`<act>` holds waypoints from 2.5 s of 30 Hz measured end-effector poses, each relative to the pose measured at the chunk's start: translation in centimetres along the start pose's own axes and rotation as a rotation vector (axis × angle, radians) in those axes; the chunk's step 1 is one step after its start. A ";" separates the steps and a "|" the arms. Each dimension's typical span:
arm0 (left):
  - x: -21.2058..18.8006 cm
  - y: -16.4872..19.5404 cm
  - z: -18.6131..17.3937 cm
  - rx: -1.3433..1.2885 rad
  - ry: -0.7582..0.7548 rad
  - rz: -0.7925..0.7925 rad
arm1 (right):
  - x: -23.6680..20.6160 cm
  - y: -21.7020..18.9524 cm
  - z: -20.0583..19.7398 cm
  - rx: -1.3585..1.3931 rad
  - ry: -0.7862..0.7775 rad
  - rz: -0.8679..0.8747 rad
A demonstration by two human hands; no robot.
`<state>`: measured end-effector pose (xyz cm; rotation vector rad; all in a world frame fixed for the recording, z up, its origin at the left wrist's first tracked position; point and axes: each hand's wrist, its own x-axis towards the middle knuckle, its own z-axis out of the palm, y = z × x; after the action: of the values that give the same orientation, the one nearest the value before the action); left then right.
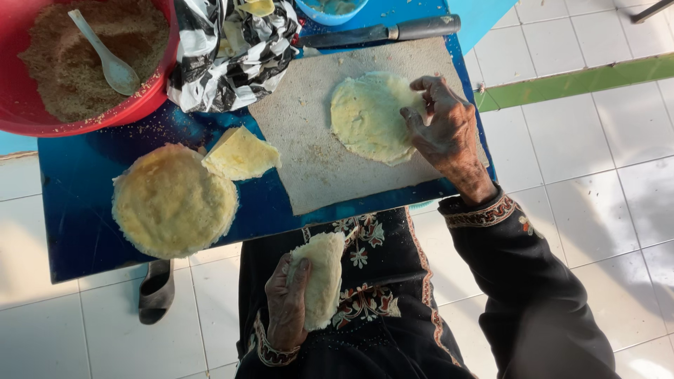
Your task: The person sits at a blue table and stretches thin dough sheets by hand, pulling and thinning each piece between the fingers before placing it on a board. The stretched sheets are stacked into a growing pile on the board, with a red bowl of mixture, a knife, and a patterned cloth nearby.
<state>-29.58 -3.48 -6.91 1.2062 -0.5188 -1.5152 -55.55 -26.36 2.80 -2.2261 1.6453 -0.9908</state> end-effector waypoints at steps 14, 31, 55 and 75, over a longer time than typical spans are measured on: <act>0.1 6.1 4.4 -0.300 -0.213 0.015 | -14.4 -5.4 2.1 1.316 -0.504 0.337; 2.0 5.4 4.2 -0.243 -0.143 0.171 | -6.8 -7.3 0.7 0.543 -0.146 -0.021; 3.4 6.2 5.8 -0.353 -0.044 0.240 | -10.5 -12.1 1.8 0.424 -0.083 -0.243; 3.0 4.1 6.2 0.131 -0.047 0.418 | -11.1 -8.8 2.1 1.025 -0.371 0.291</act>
<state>-32.86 -9.22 -2.37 1.0804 -0.8555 -1.1677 -49.18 -13.64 1.46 -1.3240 0.9148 -0.9464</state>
